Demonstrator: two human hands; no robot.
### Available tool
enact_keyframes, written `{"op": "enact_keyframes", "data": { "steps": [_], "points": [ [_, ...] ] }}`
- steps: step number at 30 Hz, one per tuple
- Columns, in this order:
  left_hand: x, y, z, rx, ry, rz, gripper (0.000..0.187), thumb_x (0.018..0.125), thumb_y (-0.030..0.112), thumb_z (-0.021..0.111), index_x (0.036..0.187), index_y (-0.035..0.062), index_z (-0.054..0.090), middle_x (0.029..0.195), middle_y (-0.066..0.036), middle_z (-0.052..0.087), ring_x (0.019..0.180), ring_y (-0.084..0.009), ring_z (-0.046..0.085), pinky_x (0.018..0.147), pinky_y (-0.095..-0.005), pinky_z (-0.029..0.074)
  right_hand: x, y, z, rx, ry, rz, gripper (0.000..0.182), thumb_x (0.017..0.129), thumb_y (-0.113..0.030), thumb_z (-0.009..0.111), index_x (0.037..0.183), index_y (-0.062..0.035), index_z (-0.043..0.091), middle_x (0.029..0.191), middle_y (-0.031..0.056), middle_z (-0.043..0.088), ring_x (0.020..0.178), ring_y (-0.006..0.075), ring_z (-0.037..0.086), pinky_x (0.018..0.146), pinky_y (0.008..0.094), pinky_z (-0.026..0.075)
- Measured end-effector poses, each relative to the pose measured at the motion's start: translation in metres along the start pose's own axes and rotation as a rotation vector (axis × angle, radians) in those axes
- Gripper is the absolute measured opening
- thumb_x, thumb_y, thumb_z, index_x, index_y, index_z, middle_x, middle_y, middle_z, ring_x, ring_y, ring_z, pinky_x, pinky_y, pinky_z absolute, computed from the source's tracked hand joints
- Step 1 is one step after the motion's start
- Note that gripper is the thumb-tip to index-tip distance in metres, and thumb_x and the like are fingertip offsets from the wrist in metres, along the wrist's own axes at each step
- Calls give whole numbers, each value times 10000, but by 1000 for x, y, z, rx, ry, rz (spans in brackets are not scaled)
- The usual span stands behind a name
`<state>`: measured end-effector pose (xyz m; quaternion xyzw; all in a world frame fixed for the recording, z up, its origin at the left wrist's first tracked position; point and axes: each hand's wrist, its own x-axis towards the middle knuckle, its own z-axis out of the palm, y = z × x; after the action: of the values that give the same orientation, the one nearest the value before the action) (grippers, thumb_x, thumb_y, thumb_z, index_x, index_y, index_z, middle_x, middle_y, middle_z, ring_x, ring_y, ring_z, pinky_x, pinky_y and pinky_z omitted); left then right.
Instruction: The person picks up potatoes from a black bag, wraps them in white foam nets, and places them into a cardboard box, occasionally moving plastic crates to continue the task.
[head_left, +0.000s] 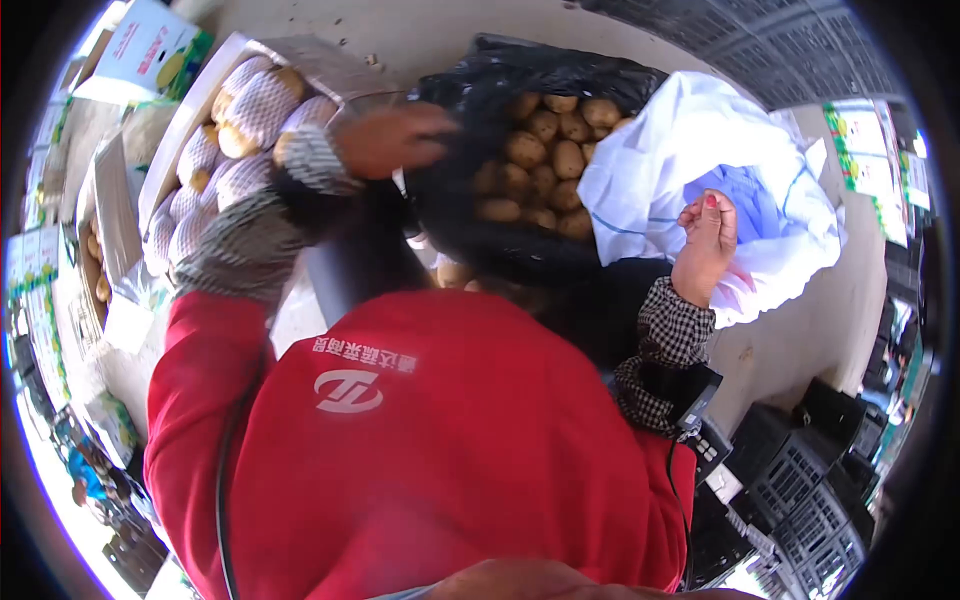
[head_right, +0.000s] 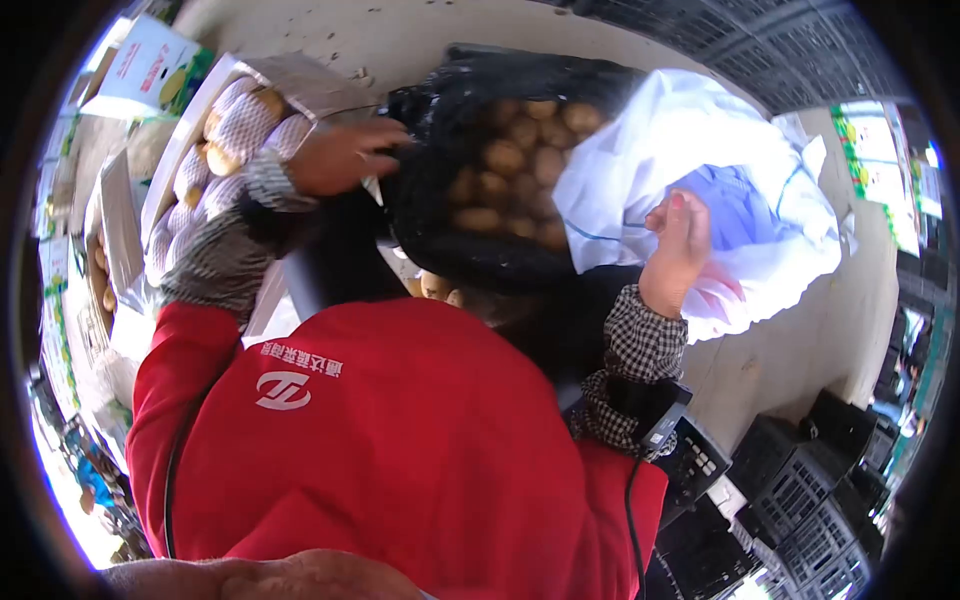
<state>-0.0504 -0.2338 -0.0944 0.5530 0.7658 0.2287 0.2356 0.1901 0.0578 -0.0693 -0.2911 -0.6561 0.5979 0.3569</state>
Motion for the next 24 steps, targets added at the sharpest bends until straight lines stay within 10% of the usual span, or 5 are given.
{"op": "enact_keyframes", "data": {
  "steps": [3, 9, 13, 18, 24],
  "points": [
    [96, 2, 76, -24, -57, 158, 392, 796, 271, 505, 1111, 39, 494, 1166, -212, 455, 1088, -324, 443, 925, -365, 353, 4, 4, -30, -3, 71, -7, 196, 857, -181, 495, 906, 8, 516, 678, 24, 487, 614, 103, 460, 597, 224, 395],
    [198, -34, 150, 230, -212, -270, 514, 726, 358, 572, 1088, 1, 497, 1091, -211, 512, 1019, -318, 496, 890, -374, 386, 11, 25, -73, -192, 209, -51, 91, 824, -84, 527, 888, -22, 544, 708, 33, 542, 623, 102, 504, 584, 229, 430],
    [197, -53, 173, 257, -154, -321, 608, 667, 372, 649, 1093, -28, 481, 1050, -203, 548, 976, -296, 531, 856, -371, 420, 44, 30, -85, -938, 174, -373, 100, 792, -81, 514, 855, -34, 576, 836, 120, 594, 793, 259, 580, 690, 325, 462],
    [198, -72, 171, 102, -181, -530, 726, 600, 405, 718, 1112, -38, 457, 1009, -217, 555, 961, -304, 536, 839, -351, 437, 98, 65, -95, -1653, -123, -195, 189, 800, -153, 461, 958, -126, 561, 946, 103, 561, 912, 270, 543, 712, 383, 459],
    [160, -13, 131, -1524, -143, -604, 589, 774, 389, 587, 1223, 76, 368, 1169, -92, 474, 1061, -207, 485, 887, -427, 412, 112, 80, -108, -1967, -341, 74, 206, 803, -191, 437, 953, -152, 572, 982, 81, 546, 936, 246, 530, 713, 380, 448]
  ]
}}
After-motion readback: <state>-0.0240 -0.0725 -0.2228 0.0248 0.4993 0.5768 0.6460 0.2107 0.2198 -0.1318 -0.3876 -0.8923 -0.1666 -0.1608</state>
